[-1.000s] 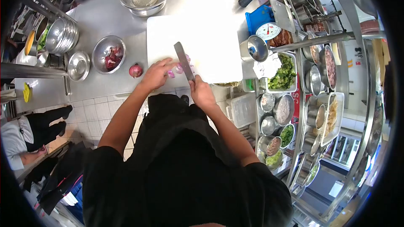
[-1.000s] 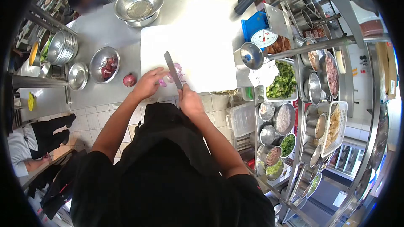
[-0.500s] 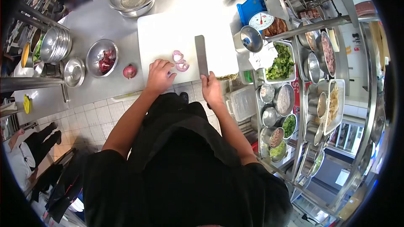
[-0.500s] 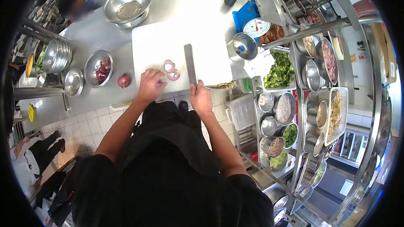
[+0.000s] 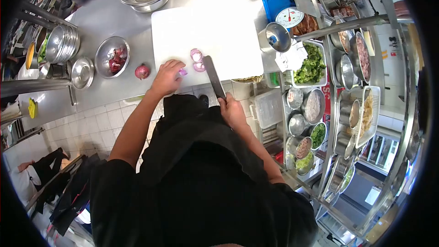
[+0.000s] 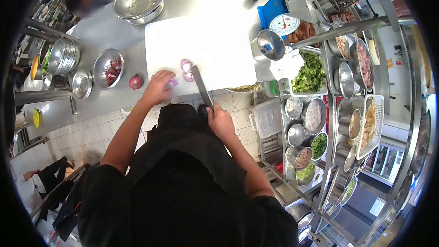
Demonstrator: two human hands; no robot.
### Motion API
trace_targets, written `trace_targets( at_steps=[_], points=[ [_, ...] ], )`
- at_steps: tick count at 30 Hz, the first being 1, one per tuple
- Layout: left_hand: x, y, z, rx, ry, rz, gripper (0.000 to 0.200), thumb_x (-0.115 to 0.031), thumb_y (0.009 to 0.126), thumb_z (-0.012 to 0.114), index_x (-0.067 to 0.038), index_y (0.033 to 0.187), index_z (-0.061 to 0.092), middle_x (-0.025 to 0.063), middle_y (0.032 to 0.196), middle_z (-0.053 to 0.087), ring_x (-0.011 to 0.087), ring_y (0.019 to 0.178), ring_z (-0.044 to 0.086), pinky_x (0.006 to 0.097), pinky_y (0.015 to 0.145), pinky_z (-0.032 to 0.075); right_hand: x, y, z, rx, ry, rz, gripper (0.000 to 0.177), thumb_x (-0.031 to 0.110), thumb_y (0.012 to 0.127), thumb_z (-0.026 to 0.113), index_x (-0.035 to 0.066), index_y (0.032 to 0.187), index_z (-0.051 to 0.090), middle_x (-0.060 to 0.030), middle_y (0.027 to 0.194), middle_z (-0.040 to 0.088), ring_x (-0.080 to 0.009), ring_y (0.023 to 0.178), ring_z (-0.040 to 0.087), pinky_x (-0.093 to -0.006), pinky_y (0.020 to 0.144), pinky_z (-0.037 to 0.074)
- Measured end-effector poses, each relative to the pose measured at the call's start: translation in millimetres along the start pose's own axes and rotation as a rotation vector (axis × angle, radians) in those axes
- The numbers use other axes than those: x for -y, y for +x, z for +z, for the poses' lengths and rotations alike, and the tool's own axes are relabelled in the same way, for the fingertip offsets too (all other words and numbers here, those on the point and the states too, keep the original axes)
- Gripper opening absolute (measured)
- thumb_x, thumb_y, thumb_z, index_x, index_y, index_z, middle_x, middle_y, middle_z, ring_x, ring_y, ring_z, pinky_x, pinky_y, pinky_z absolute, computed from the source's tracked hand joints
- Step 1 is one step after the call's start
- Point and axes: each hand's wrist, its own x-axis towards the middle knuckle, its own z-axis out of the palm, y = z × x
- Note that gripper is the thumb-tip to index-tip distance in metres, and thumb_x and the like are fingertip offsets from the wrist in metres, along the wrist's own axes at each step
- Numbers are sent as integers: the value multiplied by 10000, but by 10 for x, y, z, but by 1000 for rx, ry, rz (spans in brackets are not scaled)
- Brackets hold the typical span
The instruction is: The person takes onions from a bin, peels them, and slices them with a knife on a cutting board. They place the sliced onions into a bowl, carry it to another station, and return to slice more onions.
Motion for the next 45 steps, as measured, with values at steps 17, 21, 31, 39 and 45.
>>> trace_targets(
  at_steps=[17, 21, 31, 39, 45],
  points=[
    [40, -284, 167, -272, -138, -191, 244, -84, 770, 762, -52, 988, 657, 119, 925, 675, 328, 908, 638, 431, 836, 500, 359, 133, 206, 167, -48, -84, 249, 225, 985, 570, -22, 960, 549, -308, 770, 649, -515, 749, 635, -601, 696, 496],
    [48, -285, 188, -292, -154, -180, 221, -67, 775, 757, -47, 978, 670, 129, 907, 676, 327, 875, 649, 416, 804, 516, 321, 144, 344, 178, -73, -93, 243, 223, 990, 547, -19, 968, 544, -310, 774, 651, -511, 771, 643, -597, 714, 504],
    [25, -291, 225, -315, -206, -219, 222, -45, 773, 751, -31, 964, 637, 151, 896, 657, 359, 847, 635, 443, 771, 519, 515, 168, 270, 145, -228, -137, 208, 225, 990, 524, 18, 992, 540, -266, 762, 671, -482, 720, 661, -594, 681, 515],
    [13, -267, 220, -316, -144, -173, 194, -29, 776, 735, -33, 923, 609, 153, 883, 646, 362, 840, 631, 448, 756, 514, 532, 100, 301, 169, -347, -209, 181, 204, 985, 518, 26, 1003, 543, -235, 744, 682, -433, 716, 689, -553, 646, 542],
    [28, -293, 272, -307, -136, -200, 200, -31, 777, 747, -28, 934, 624, 162, 891, 650, 358, 850, 645, 426, 766, 526, 308, 285, 588, 186, -374, -225, 204, 223, 995, 498, 26, 1021, 543, -242, 754, 682, -428, 705, 687, -554, 643, 542]
  ],
)
